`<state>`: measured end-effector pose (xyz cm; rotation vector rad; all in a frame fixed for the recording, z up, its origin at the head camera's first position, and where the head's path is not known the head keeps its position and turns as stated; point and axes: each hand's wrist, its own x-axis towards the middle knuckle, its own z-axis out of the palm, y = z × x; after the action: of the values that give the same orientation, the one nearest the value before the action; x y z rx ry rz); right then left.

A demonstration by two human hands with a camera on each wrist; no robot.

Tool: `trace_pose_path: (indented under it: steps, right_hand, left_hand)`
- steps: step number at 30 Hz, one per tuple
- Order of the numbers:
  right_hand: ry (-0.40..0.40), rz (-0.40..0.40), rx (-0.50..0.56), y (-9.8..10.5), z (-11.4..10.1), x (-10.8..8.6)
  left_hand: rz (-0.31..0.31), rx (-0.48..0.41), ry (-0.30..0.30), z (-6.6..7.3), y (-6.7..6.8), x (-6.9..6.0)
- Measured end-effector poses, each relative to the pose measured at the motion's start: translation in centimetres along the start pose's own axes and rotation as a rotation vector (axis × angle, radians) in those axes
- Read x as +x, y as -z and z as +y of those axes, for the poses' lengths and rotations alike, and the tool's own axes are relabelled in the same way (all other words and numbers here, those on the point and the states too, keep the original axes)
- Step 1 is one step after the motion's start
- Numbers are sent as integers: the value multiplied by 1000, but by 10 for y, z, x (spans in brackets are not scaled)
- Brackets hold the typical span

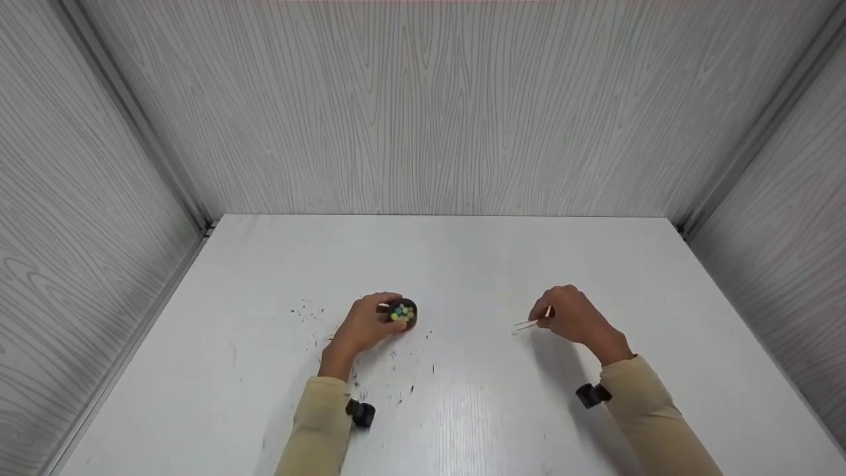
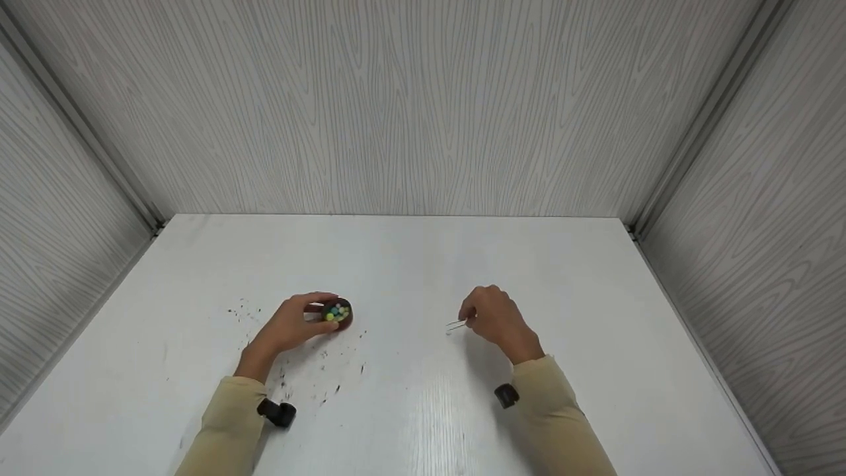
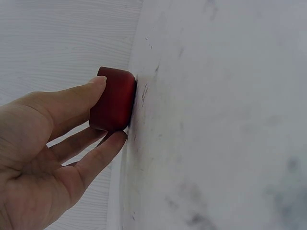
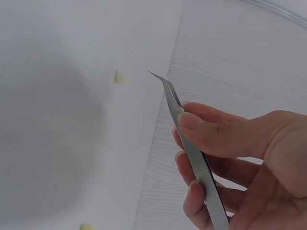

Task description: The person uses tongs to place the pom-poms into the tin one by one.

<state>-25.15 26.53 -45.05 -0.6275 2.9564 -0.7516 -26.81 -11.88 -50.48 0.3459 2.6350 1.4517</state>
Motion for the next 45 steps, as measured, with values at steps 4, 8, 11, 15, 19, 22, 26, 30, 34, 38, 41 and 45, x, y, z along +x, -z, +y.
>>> trace_pose_path:
  steps: [4, 8, 11, 15, 19, 22, 26, 30, 34, 38, 41, 45]
  right_hand:
    - [4, -9, -14, -3, 2, -1]
    - [15, -3, -25, -6, 4, 0]
    - [22, 9, -26, -7, 5, 2]
    - [21, 18, -30, -9, 6, 3]
    - [9, 30, -38, -10, 6, 3]
    - [12, 41, -46, -9, 5, 4]
    - [-11, 47, -30, -7, 0, 7]
    - [-6, 68, 0, -6, -8, 11]
    - [45, 110, 24, -10, -17, 17]
    - [88, 146, 59, -16, -29, 26]
    - [114, 159, 73, -22, -40, 34]
    - [132, 159, 83, -30, -54, 44]
  left_hand:
    - [0, 3, 5, 0, 0, 0]
    - [-5, 11, 2, -1, -1, 1]
    - [-8, 7, 4, -1, -1, 2]
    - [-9, 6, 2, 0, 0, 1]
    - [-11, 28, -7, -1, 0, 1]
    - [-10, 28, -4, -1, 0, 1]
    - [-4, 13, 11, 1, 0, 0]
    - [-4, 17, 19, 2, 0, 1]
    - [-7, 7, 25, 2, 0, 1]
    - [-7, 1, 24, 1, 0, 1]
    - [-5, -1, 27, 1, 0, 1]
    - [-5, 15, 30, 2, 0, 1]
